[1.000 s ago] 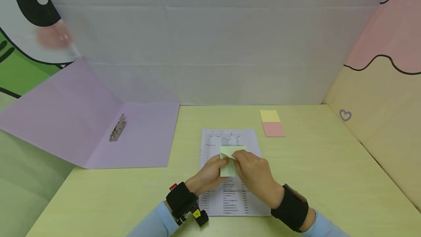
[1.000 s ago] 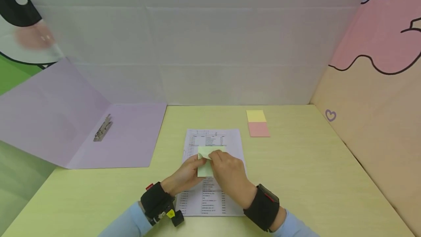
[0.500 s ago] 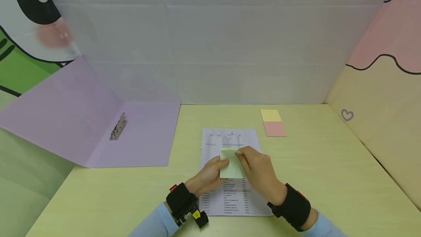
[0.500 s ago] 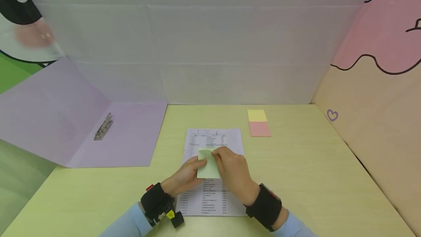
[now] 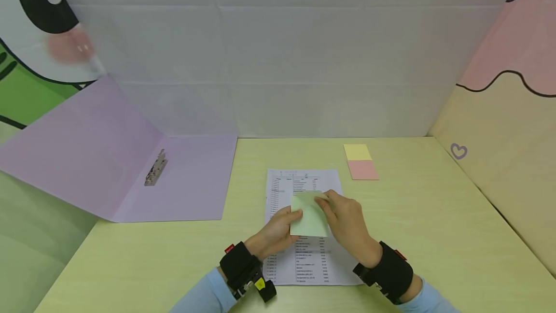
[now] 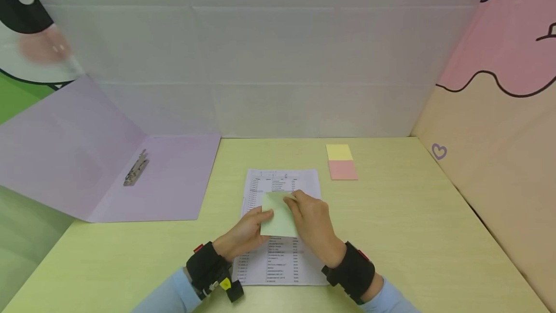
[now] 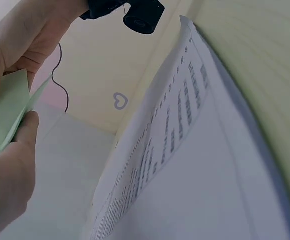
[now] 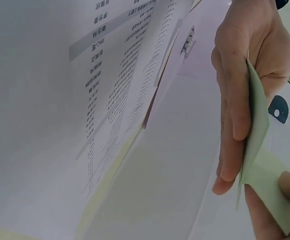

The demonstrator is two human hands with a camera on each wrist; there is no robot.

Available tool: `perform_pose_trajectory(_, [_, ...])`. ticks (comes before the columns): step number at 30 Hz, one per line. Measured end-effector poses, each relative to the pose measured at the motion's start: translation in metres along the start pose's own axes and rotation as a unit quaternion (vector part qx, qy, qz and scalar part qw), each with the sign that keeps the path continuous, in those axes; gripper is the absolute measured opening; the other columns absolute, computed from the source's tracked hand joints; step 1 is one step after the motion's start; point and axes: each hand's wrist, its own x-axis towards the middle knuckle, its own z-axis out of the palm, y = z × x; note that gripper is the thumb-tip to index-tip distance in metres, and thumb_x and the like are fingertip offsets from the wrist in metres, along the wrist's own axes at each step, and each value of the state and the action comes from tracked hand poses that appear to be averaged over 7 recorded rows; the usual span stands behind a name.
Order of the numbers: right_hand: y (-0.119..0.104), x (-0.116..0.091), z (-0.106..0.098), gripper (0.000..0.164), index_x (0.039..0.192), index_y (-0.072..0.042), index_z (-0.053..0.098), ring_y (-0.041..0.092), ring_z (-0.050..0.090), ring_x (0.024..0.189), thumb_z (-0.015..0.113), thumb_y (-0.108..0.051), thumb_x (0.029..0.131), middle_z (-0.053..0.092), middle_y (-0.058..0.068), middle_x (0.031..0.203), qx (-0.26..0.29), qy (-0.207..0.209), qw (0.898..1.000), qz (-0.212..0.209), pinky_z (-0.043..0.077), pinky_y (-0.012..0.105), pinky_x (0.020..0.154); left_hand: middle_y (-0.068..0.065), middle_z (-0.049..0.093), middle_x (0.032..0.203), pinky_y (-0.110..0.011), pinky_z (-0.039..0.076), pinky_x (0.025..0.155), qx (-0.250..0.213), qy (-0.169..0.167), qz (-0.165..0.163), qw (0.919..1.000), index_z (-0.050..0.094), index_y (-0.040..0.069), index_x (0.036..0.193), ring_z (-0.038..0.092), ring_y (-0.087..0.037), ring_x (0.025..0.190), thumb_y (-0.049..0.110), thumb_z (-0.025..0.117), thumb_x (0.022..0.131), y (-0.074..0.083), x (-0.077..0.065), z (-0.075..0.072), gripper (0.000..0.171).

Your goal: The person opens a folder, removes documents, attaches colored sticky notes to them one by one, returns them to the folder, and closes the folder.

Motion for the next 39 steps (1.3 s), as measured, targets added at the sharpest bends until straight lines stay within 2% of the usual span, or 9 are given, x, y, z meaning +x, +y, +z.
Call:
perform_pose_trajectory(7, [0.002,-0.001,-0.003,0.005,0.084,-0.005,0.065,-0.003,0.027,0.045,0.067,-0.005,0.080,0.070,0.008,0.074,-0.005,0.007,1.000,0.010,0.019,0.012,0.042,-0.013,0.040,0.138,-0.031,0.040,0.101,-0.013,0.029,0.004,0.9995,0.024,0.001,0.141,0.045,-0.018,0.123,0.018,0.025,0.102,-0.002,0.001,0.005,0.043])
perform_pose_trajectory(12, [0.003,-0.001,-0.005,0.006,0.085,-0.004,0.065,-0.002,0.038,0.048,0.068,-0.005,0.079,0.070,0.009,0.077,-0.002,0.022,1.000,0.017,0.025,0.014,0.042,-0.015,0.036,0.140,-0.035,0.035,0.104,-0.021,0.035,0.000,0.9992,0.024,0.001,0.141,0.041,-0.022,0.127,0.018,0.025,0.101,-0.003,0.000,0.006,0.043])
perform_pose_trajectory(19, [0.004,0.000,-0.008,0.007,0.084,-0.005,0.064,-0.001,0.040,0.049,0.069,-0.004,0.078,0.071,0.009,0.078,0.004,0.029,0.999,0.027,0.027,0.014,0.043,-0.017,0.032,0.143,-0.036,0.033,0.106,-0.033,0.043,-0.005,0.9985,0.020,0.000,0.141,0.034,-0.027,0.132,0.015,0.024,0.102,-0.006,-0.001,0.005,0.043])
perform_pose_trajectory(26, [0.006,0.000,-0.012,0.008,0.087,-0.003,0.065,0.010,0.063,0.060,0.068,-0.004,0.079,0.071,0.012,0.083,0.012,0.046,0.999,0.023,0.038,0.017,0.050,-0.017,0.031,0.143,-0.037,0.033,0.106,-0.037,0.046,-0.005,0.9982,0.020,0.000,0.141,0.034,-0.028,0.132,0.015,0.024,0.101,-0.007,0.000,0.005,0.043])
perform_pose_trajectory(28, [0.007,0.001,-0.013,0.007,0.085,-0.003,0.065,0.008,0.059,0.057,0.068,-0.004,0.079,0.071,0.013,0.083,0.014,0.051,0.998,0.027,0.035,0.016,0.047,-0.017,0.032,0.143,-0.038,0.033,0.106,-0.035,0.045,-0.004,0.9984,0.020,0.000,0.141,0.035,-0.028,0.132,0.015,0.024,0.101,-0.007,0.001,0.005,0.042])
perform_pose_trajectory(33, [0.007,0.001,-0.016,0.006,0.079,-0.002,0.061,0.000,0.033,0.046,0.067,-0.003,0.080,0.069,0.013,0.073,0.019,0.057,0.997,0.039,0.023,0.015,0.040,-0.018,0.034,0.142,-0.038,0.033,0.106,-0.027,0.042,-0.004,0.9987,0.022,-0.001,0.141,0.037,-0.028,0.130,0.015,0.024,0.101,-0.007,0.002,0.005,0.042])
perform_pose_trajectory(37, [0.008,0.002,-0.018,0.007,0.078,-0.001,0.060,-0.001,0.029,0.044,0.067,-0.002,0.080,0.065,0.011,0.065,0.021,0.069,0.997,0.032,0.022,0.014,0.039,-0.017,0.036,0.140,-0.037,0.034,0.105,-0.025,0.046,-0.004,0.9986,0.024,-0.001,0.140,0.040,-0.026,0.128,0.014,0.024,0.101,-0.008,0.003,0.003,0.042])
perform_pose_trajectory(39, [0.009,0.004,-0.019,0.006,0.078,0.000,0.061,-0.001,0.032,0.044,0.067,-0.001,0.079,0.066,0.011,0.065,0.021,0.079,0.996,0.026,0.022,0.013,0.039,-0.017,0.037,0.140,-0.037,0.034,0.106,-0.022,0.052,-0.005,0.9984,0.025,-0.001,0.140,0.041,-0.025,0.128,0.014,0.024,0.101,-0.008,0.004,0.002,0.041])
